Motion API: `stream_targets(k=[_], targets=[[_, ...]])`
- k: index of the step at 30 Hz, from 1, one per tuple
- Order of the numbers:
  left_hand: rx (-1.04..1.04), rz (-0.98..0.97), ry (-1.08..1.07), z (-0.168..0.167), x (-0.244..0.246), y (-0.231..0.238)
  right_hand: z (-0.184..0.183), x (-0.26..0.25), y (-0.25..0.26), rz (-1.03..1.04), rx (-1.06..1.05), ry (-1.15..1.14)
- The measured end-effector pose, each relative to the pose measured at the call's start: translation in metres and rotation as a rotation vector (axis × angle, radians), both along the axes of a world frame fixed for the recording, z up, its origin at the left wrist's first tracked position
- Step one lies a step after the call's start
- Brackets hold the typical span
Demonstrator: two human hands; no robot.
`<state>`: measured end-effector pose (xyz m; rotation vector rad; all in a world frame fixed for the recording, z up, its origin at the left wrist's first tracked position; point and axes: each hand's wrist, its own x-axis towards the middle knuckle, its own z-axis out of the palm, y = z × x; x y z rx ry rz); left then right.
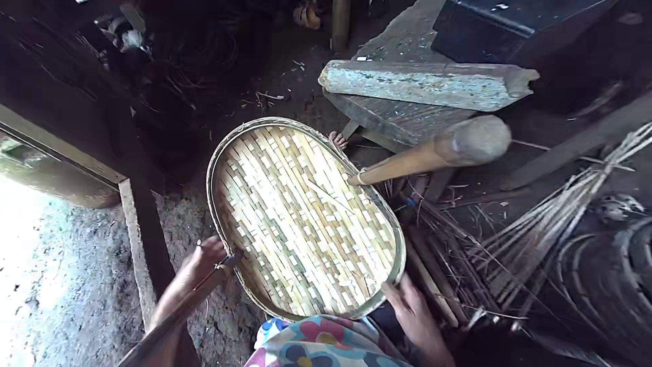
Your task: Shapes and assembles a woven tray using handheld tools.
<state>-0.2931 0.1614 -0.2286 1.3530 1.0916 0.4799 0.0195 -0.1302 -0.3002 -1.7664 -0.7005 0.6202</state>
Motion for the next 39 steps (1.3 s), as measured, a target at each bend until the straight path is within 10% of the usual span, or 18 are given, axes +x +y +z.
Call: stream_targets(k=[6,14,19,24,30,33,39], targets=[[-0.228,0.222,-0.706,-0.029,0.064,-0.032,0.032,0.015,0.017,-0.008,-0.011,-0.211],[0.086,0.139,-1.132,0.051,0.057,0.011,0.058,-0.02,0.085,-0.055,0.349,0.136],[0.238,0.318,-0.774,0.022,0.039,-0.044,0.048,-0.059,0.104,-0.126,0.466,0.312],[-0.079,0.426,-0.916,0.02,0.085,-0.055,0.066,-0.037,0.114,-0.135,0.539,0.144],[0.05,0.333,-1.075,0.077,0.118,-0.007,0.172,0.08,0.101,0.239,0.408,-0.458],[0.11,0.279,-1.128,0.107,0.126,0.02,0.243,0.167,0.103,0.023,0.304,-0.813],[0.064,0.326,-1.247,0.149,0.174,0.017,0.273,0.31,0.175,-0.014,-0.581,-0.716]])
